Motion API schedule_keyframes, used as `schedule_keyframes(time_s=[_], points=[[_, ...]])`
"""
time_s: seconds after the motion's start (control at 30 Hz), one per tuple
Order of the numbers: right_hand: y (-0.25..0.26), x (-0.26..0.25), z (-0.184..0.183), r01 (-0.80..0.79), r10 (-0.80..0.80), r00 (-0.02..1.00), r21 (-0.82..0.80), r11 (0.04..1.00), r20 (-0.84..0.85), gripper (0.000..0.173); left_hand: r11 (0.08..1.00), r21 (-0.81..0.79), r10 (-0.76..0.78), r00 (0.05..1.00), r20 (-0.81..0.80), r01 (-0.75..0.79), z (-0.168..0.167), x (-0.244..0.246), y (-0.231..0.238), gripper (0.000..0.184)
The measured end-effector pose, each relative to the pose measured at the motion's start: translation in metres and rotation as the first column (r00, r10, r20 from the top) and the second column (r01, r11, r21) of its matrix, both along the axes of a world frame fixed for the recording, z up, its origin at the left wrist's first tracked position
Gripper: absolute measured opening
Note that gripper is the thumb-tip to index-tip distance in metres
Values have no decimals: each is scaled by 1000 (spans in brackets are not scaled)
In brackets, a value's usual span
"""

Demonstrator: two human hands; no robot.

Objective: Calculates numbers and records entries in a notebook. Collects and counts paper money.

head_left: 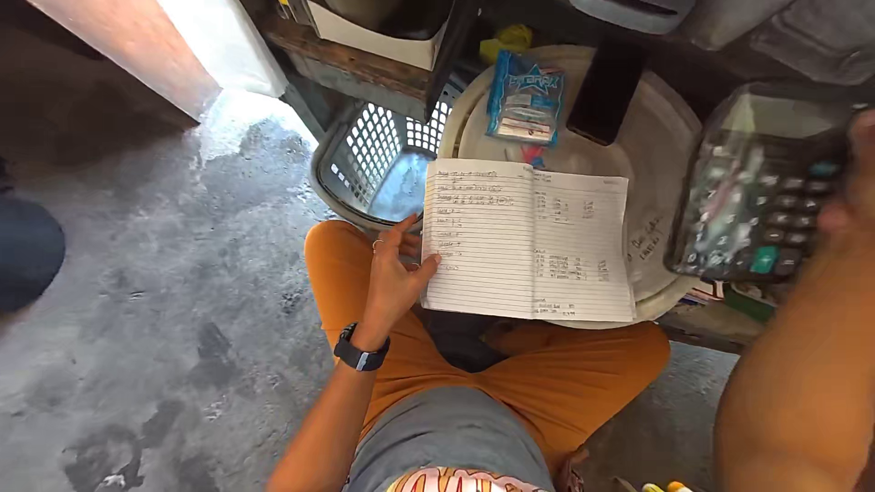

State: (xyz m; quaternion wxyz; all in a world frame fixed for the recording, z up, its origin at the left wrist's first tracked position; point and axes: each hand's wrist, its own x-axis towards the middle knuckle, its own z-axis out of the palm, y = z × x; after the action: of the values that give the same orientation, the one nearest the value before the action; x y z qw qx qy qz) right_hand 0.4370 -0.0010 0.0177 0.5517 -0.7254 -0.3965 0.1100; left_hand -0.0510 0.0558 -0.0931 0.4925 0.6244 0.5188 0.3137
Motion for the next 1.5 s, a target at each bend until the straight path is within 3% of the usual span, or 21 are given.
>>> schedule_keyframes(time_s=[0.07,0.17,0.23,0.37,0.5,0.63,0.83,1.1,1.27,1.37,1.5], points=[[7,-63,4,-23,21,997,-22,999,-78,6,992,-105,-57,997,55,63,-1,-1,2,64],[21,-98,-34,-139,135,972,-10,990,-193,10,971,-189,-115,980,159,145,1,-2,1,40],[31,-111,-59,-164,156,964,-23,986,-214,12,964,-197,-136,967,217,179,2,-5,1,38],[37,-119,-79,-127,125,991,-39,991,-50,26,959,-209,-139,960,245,192,6,-8,2,39],[19,-123,-76,-135,127,943,3,991,307,42,961,-186,-156,955,254,206,6,-9,2,39],[-31,-153,-62,-144,129,901,6,990,415,33,964,-169,-166,960,227,206,5,-12,2,39],[-70,-211,-72,-84,152,860,-158,984,488,24,969,-89,-211,959,187,231,-3,-14,4,36],[-43,-217,-64,-184,236,742,-148,972,628,21,973,-88,-197,967,162,213,-4,-14,5,36],[-51,-212,-62,-203,286,782,-207,957,554,24,978,-91,-174,973,152,189,-7,-14,5,38],[-81,-205,-52,-107,210,783,-205,973,586,21,978,-85,-176,970,166,192,-7,-15,6,37],[-111,-201,-71,13,150,781,-256,967,606,23,976,-76,-189,969,156,202,-4,-12,5,35]])
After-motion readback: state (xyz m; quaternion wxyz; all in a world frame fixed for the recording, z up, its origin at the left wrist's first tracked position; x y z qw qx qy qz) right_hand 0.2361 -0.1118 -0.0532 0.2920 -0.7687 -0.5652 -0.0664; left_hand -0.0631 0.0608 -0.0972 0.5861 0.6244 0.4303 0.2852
